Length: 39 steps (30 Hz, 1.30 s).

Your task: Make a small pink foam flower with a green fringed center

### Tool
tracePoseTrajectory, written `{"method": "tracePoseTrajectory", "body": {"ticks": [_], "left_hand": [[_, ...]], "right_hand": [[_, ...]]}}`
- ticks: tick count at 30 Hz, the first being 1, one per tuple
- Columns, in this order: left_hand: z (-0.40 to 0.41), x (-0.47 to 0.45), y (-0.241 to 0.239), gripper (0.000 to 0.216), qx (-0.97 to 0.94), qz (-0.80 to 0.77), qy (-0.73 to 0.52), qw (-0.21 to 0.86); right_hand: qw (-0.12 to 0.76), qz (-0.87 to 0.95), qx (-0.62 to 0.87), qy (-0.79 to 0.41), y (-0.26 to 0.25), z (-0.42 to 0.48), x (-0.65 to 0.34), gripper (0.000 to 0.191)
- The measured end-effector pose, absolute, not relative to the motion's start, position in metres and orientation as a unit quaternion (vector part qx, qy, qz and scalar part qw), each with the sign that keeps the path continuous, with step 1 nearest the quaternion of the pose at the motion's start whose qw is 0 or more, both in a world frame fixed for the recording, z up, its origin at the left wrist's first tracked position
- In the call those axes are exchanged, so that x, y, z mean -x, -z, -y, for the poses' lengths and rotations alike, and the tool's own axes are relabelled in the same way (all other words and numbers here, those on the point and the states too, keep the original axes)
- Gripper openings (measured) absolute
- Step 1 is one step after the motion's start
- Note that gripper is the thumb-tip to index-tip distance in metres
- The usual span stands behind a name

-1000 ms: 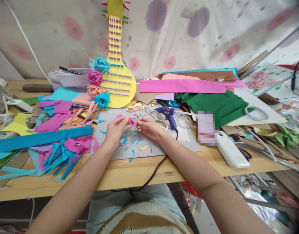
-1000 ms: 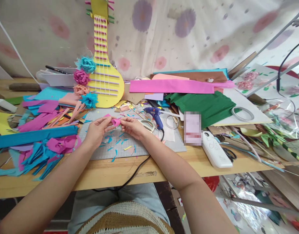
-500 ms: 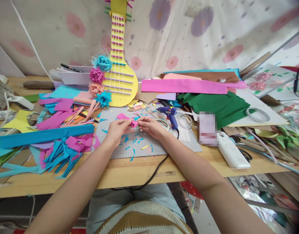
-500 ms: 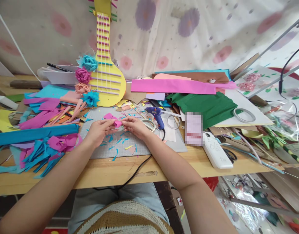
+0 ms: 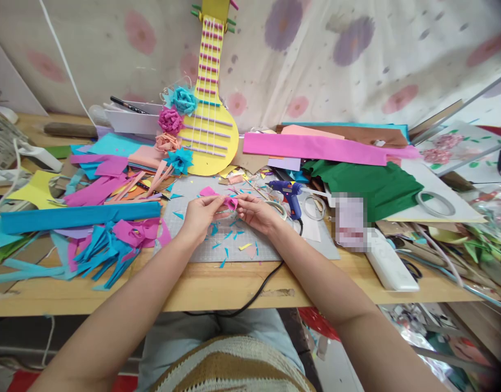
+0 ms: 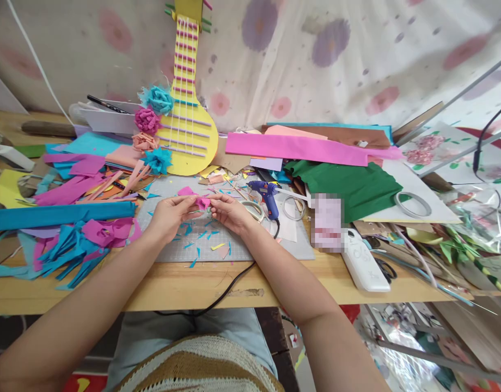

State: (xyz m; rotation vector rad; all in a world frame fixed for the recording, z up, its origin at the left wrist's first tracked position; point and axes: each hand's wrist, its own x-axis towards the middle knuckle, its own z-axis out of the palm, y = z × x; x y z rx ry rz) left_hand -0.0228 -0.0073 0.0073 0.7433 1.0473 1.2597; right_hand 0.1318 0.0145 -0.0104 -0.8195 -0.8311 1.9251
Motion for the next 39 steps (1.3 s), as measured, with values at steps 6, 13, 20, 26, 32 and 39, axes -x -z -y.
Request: {"method": "tracePoseTrajectory", "body": {"ticks": [6, 13, 20, 26, 32, 39], "left_hand": [[0.0077, 0.0211, -0.0073, 0.025, -0.325, -0.46, -0.555, 0.613], [0.0087, 0.0197, -0.0093, 0.023, -0.324, -0.464, -0.557, 0.607], [0.0075, 0.0236, -0.0039, 0.03, -0.374, -0.473, -0.544, 0.584], [0.009, 0.0216, -0.005, 0.033, -0.379, -0.478, -0.544, 0.577], [0.0093, 0.0186, -0.0067, 0.029, -0.346, -0.475, -0.556, 0.587], [0.0096, 0.0189, -0.0063, 0.029, -0.345, -0.464, -0.553, 0.6]], "right_hand": [[0.438, 0.315, 0.327, -0.776, 0.0119, -0.0156, -0.1319, 0.019], [0.436, 0.31, 0.327, -0.779, 0.0125, -0.016, -0.132, 0.019], [0.402, 0.359, 0.321, -0.779, 0.014, -0.0163, -0.1384, 0.021], [0.412, 0.356, 0.31, -0.779, 0.0146, -0.0171, -0.1393, 0.018], [0.41, 0.336, 0.301, -0.793, 0.0127, -0.0166, -0.1379, 0.016], [0.398, 0.339, 0.311, -0.794, 0.0111, -0.0161, -0.1383, 0.02]]}}
